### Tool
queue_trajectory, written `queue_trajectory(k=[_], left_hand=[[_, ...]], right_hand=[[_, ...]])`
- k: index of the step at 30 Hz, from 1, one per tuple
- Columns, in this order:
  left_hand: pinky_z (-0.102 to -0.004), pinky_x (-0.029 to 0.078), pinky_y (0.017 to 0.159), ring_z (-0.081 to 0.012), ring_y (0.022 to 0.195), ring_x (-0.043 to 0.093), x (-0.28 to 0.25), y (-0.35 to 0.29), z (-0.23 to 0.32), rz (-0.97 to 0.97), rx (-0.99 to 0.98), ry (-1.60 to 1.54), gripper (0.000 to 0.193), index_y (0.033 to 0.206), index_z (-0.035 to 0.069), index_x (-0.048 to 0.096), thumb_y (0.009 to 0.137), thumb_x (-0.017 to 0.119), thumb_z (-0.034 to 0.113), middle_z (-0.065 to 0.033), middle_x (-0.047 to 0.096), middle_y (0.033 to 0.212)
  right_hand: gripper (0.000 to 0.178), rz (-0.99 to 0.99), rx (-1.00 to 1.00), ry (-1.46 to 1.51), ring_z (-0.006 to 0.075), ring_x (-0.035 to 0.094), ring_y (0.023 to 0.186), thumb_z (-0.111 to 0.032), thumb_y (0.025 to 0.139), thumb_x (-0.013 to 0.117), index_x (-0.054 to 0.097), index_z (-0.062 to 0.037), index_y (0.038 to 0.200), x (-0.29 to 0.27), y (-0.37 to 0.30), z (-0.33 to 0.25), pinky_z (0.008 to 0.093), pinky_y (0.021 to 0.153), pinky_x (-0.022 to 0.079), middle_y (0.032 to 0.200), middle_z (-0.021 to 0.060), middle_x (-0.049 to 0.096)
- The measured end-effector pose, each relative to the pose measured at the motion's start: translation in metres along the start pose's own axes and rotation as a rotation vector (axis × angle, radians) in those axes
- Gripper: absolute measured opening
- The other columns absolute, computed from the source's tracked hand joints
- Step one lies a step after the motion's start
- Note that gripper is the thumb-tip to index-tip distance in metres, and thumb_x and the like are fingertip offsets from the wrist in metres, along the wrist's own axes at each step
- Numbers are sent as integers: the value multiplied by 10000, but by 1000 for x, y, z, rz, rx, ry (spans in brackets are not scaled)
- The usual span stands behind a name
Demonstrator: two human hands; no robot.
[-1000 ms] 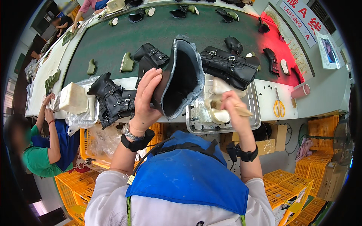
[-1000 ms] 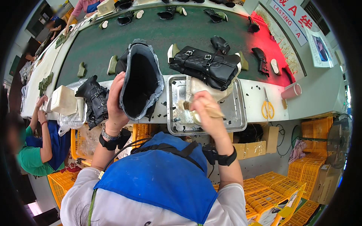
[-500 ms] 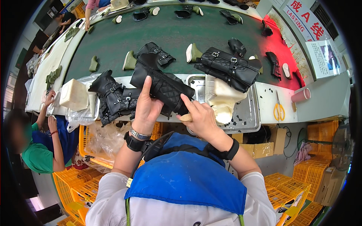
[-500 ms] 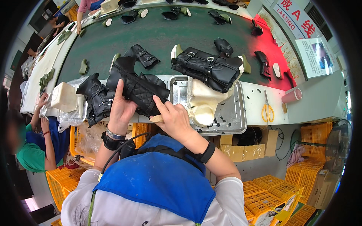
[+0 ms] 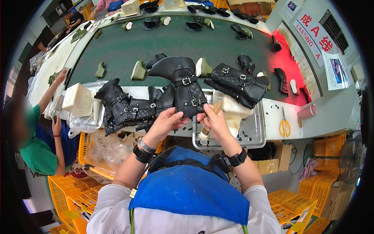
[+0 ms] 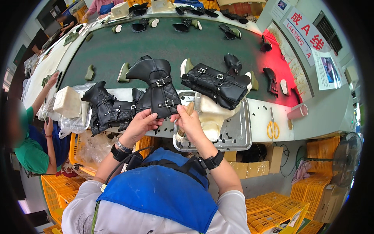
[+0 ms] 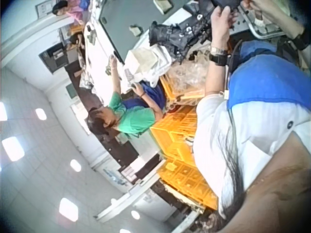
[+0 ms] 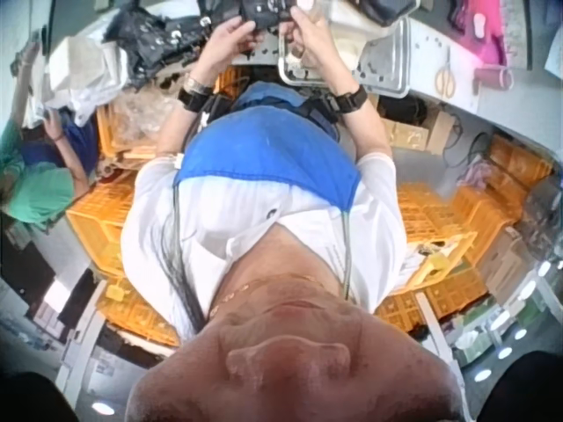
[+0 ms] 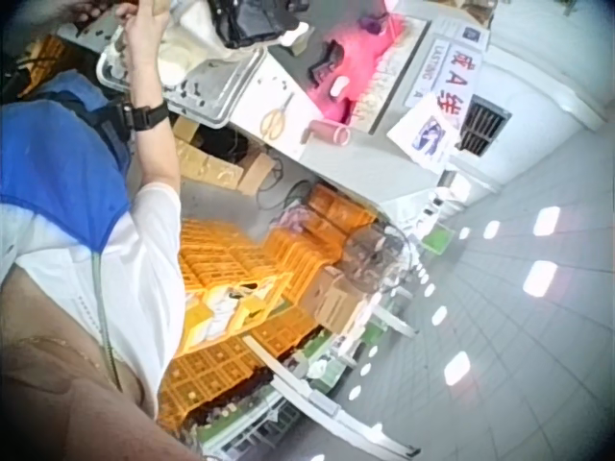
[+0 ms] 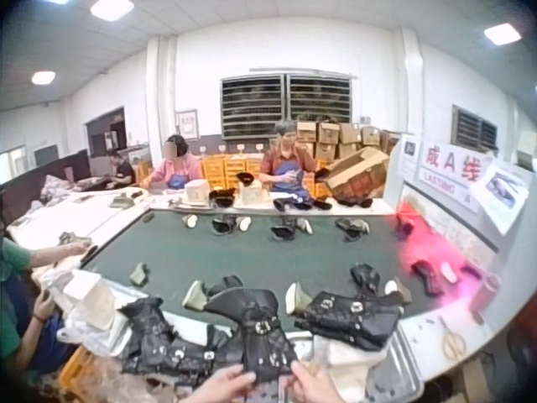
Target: Apply glue to the edges and seams of shoe uppers using a brush at a factory workstation.
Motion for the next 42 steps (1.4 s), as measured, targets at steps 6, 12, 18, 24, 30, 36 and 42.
queue_trajectory(k=[6, 12, 18, 24, 30, 36, 42], left_hand=[[-178, 489, 642, -57, 703, 597, -18, -1, 31, 48, 190, -31, 154, 969, 36, 576, 891, 563, 169, -34, 646, 834], [-161, 449, 577, -30, 609, 534, -83, 4, 86, 182, 204, 77, 107, 902, 80, 546, 917, 511, 180, -1, 616, 775], [-173, 438, 525, -47, 562, 511, -199, 20, 124, 271, 191, 9, 92, 844, 88, 504, 905, 518, 156, -2, 589, 722], [-218, 502, 549, -109, 667, 580, -325, 67, 161, 311, 151, -92, 90, 925, 49, 515, 903, 517, 137, -73, 604, 816], [-310, 550, 687, -209, 830, 611, -360, 50, 177, 850, 263, -40, 499, 1276, 17, 317, 888, 548, 228, -138, 583, 1001], [-286, 482, 775, -164, 921, 579, -199, 43, 132, 151, 84, 915, 659, 1347, 112, 343, 779, 673, 154, -114, 585, 1099], [-474, 310, 996, -369, 1160, 419, -80, 29, 34, -167, 382, 1778, 1145, 1419, 150, 170, 504, 827, 361, -209, 405, 1281]], right_hand=[[298, -41, 88, -64, 49, 432, 515, -313, 932, 468, 581, -40, 973, 9, 13, 10, 209, 533, 395, 683, 52, 598], [326, 47, -91, -339, 53, 514, 606, -261, 928, 481, 569, -15, 1124, -14, 4, 1, 201, 565, 401, 664, 17, 591], [290, 75, -41, -361, 61, 509, 612, -208, 920, 495, 571, 3, 1103, -21, -16, 9, 204, 582, 401, 645, 7, 567], [249, 63, -92, -437, 72, 512, 624, -163, 907, 508, 600, 21, 1046, 0, -25, 8, 212, 592, 405, 645, 9, 559], [255, 86, -118, -460, 78, 511, 600, -163, 908, 505, 598, 34, 1040, 3, -18, 8, 225, 586, 420, 617, 13, 550], [251, 108, -128, -463, 77, 508, 595, -162, 911, 496, 601, 31, 1033, -3, -20, 3, 225, 577, 416, 610, 12, 545], [262, 92, -158, -488, 69, 482, 592, -183, 914, 492, 598, 19, 1044, -14, -28, -5, 213, 560, 378, 622, 1, 533]])
Point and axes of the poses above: each hand's wrist, its own y-axis towards the middle knuckle, its own x-axis out of the palm, z = x × y, the point moved 6 cm from there along y, towards the middle knuckle
